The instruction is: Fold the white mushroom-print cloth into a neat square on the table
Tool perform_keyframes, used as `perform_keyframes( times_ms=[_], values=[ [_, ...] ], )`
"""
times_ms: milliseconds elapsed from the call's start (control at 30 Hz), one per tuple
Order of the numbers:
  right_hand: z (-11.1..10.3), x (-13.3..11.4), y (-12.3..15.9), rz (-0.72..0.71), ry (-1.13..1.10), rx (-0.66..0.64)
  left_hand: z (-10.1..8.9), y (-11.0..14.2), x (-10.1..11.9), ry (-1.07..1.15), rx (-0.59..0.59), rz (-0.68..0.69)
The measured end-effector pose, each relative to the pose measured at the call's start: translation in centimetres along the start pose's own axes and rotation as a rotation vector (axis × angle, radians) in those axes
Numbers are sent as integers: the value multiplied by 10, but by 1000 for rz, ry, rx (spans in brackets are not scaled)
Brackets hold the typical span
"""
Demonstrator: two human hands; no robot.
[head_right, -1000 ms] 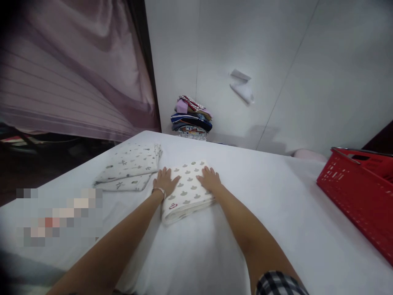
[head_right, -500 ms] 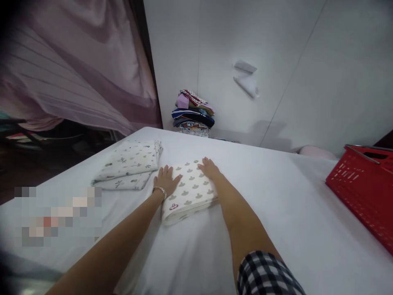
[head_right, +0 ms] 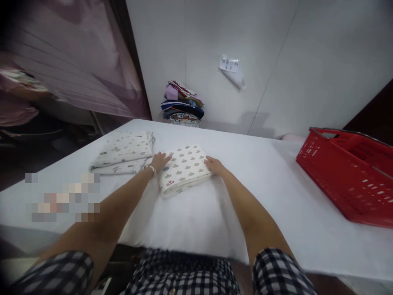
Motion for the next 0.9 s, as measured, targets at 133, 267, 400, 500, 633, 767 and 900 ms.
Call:
perform_keyframes(
  times_ms=[133, 267, 400, 500, 633, 767, 900],
  values=[
    [-24, 30, 33, -31, -152, 255, -11, 36, 15, 101, -11, 66],
    [-26, 57, 57, 9, -294, 412, -11, 98, 38, 122, 125, 186],
    [-15, 63, 66, 92, -447, 421, 3, 132, 43, 96, 200, 233],
    [-6, 63, 66, 199, -528, 366, 11, 135, 39, 117, 216, 221],
    [2, 60, 62, 294, -597, 292, 14, 132, 37, 145, 238, 205],
    [7, 60, 60, 316, -664, 274, 14, 131, 36, 164, 261, 186],
    [9, 61, 56, 269, -708, 314, 14, 130, 35, 173, 298, 198]
  ],
)
Point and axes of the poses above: each hand's wrist, its own y-axis away from the middle knuckle, its own z-axis out of the palm, x = y × z, the point moved 8 cm from there along -y, towards the middle knuckle, and after that the axes turned 7 degrees about -y, right-handed, at the moved point
